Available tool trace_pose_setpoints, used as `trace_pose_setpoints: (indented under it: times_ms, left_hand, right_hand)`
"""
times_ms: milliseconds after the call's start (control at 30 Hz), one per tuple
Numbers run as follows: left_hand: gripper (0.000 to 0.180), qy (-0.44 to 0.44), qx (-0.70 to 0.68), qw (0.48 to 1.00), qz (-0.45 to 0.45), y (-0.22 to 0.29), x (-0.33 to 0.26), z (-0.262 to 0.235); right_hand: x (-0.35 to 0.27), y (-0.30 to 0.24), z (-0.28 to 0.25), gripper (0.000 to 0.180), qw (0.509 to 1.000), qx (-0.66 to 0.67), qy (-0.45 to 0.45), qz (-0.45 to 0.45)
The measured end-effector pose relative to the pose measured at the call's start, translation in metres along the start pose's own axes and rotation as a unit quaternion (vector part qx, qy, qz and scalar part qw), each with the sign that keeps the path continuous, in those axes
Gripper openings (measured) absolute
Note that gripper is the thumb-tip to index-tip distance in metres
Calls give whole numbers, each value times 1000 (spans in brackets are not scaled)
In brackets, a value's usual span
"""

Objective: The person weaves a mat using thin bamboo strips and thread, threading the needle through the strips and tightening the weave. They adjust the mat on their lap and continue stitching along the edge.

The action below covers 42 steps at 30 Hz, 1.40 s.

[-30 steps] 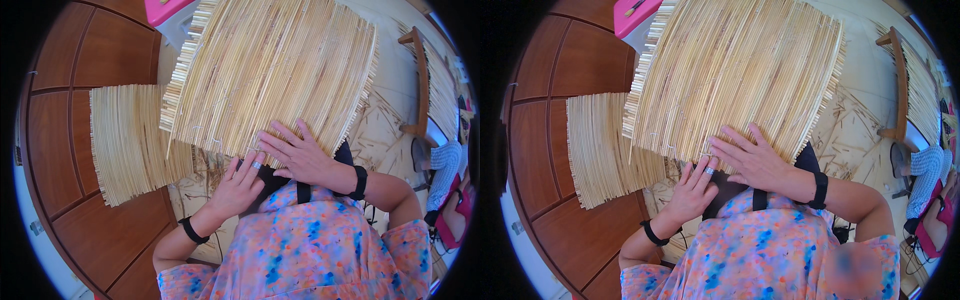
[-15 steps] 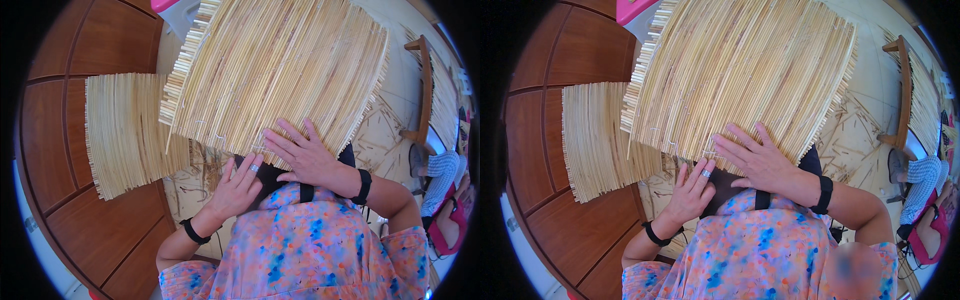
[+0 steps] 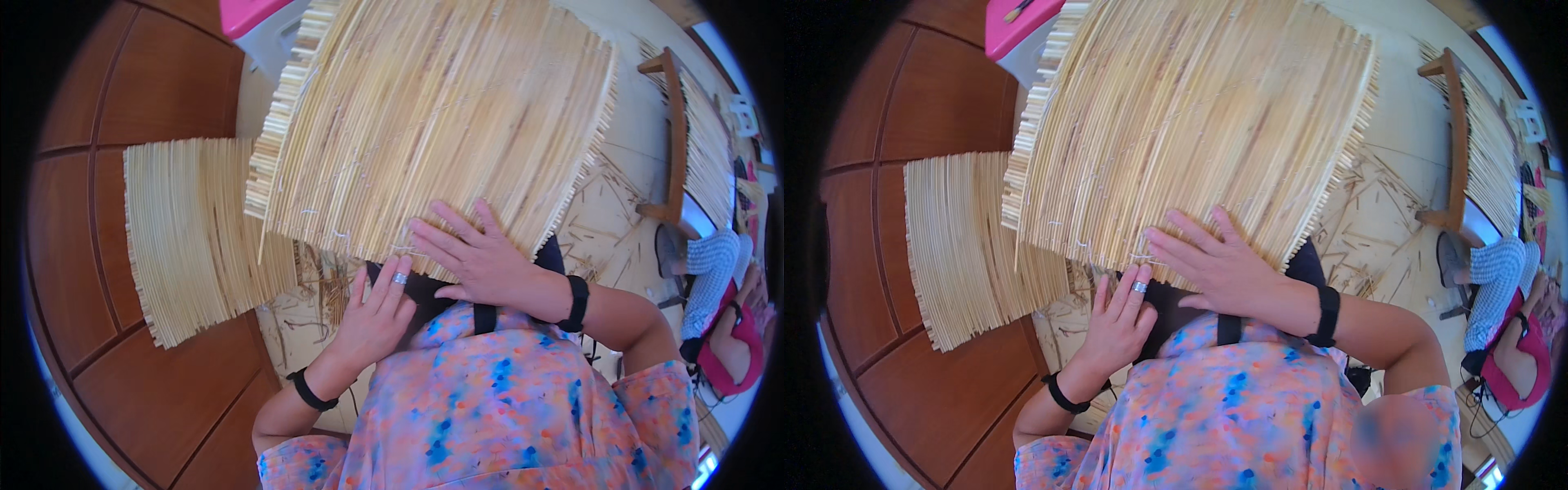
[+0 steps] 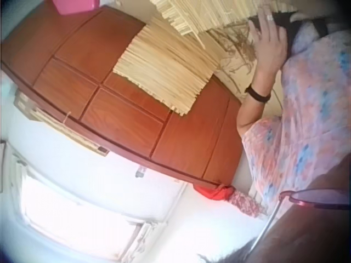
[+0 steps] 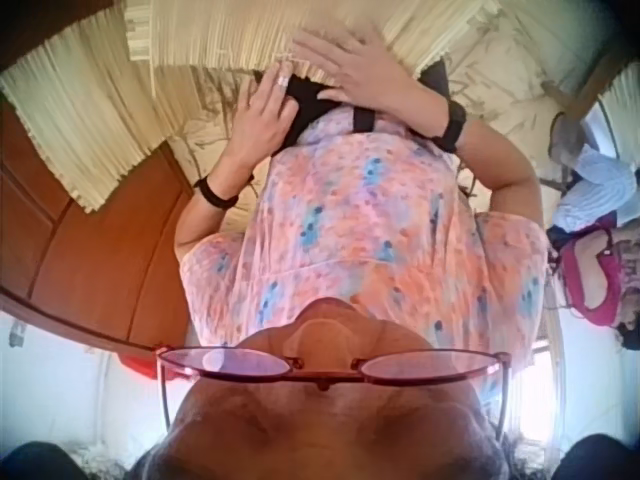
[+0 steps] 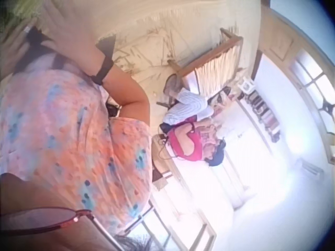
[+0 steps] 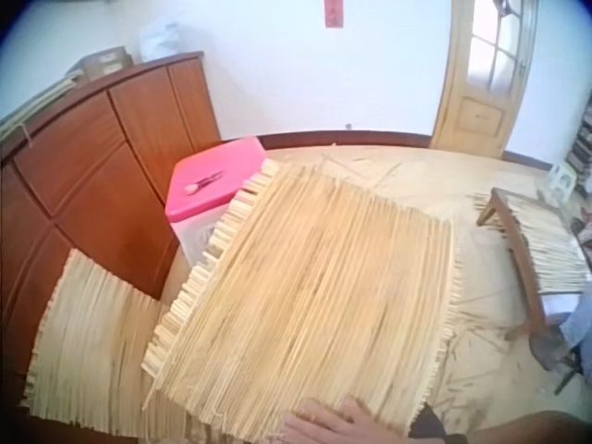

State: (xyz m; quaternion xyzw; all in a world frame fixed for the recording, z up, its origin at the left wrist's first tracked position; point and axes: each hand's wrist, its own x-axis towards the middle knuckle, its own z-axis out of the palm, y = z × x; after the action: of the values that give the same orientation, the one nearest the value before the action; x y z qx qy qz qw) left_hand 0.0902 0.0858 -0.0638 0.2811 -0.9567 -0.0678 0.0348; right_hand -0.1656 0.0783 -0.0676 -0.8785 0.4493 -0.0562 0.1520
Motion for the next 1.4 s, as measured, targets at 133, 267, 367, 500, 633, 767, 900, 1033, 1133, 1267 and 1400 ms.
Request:
trace_pose_setpoints:
  times_ms: [133, 267, 367, 500, 633, 767, 900, 1033, 1133, 1267, 1400]
  left_hand:
    - [8, 2, -5, 1000, -1, -3, 2, -1]
    - [8, 43, -25, 999, -4, -3, 6, -10]
    - [10, 75, -54, 996, -17, 0, 6, -11]
    - [13, 123, -131, 982, -64, 2, 10, -19]
    - [13, 203, -237, 943, -115, 15, 13, -27]
    - [15, 205, -247, 941, -107, 23, 8, -31]
    - [17, 182, -254, 945, -94, 30, 11, -26]
    - [14, 148, -295, 932, -149, 34, 8, -19]
    - [14, 121, -330, 917, -188, 34, 2, -11]
    - [11, 209, -340, 891, -219, 34, 8, -13]
    - [6, 274, -426, 796, -332, 12, -7, 0]
  right_hand:
    - [2, 3, -6, 96, 1000, 4, -2, -11]
    - [-8, 12, -16, 87, 998, 0, 22, -52]
    - [-34, 19, -15, 75, 998, 23, 41, -41]
    - [-71, 25, -13, 59, 994, 70, 82, 20]
    - [-84, 23, -21, 47, 978, 100, 177, 41]
    - [-84, 14, -33, 36, 960, 192, 202, 19]
    - [-75, 6, -29, 24, 960, 208, 186, -33]
    - [-76, 3, -24, 17, 966, 179, 186, -28]
    - [-82, 7, -20, 17, 962, 148, 231, -1]
    - [-94, 20, -10, 19, 927, 68, 320, 184]
    - [-105, 47, 9, 27, 804, 214, 388, 396]
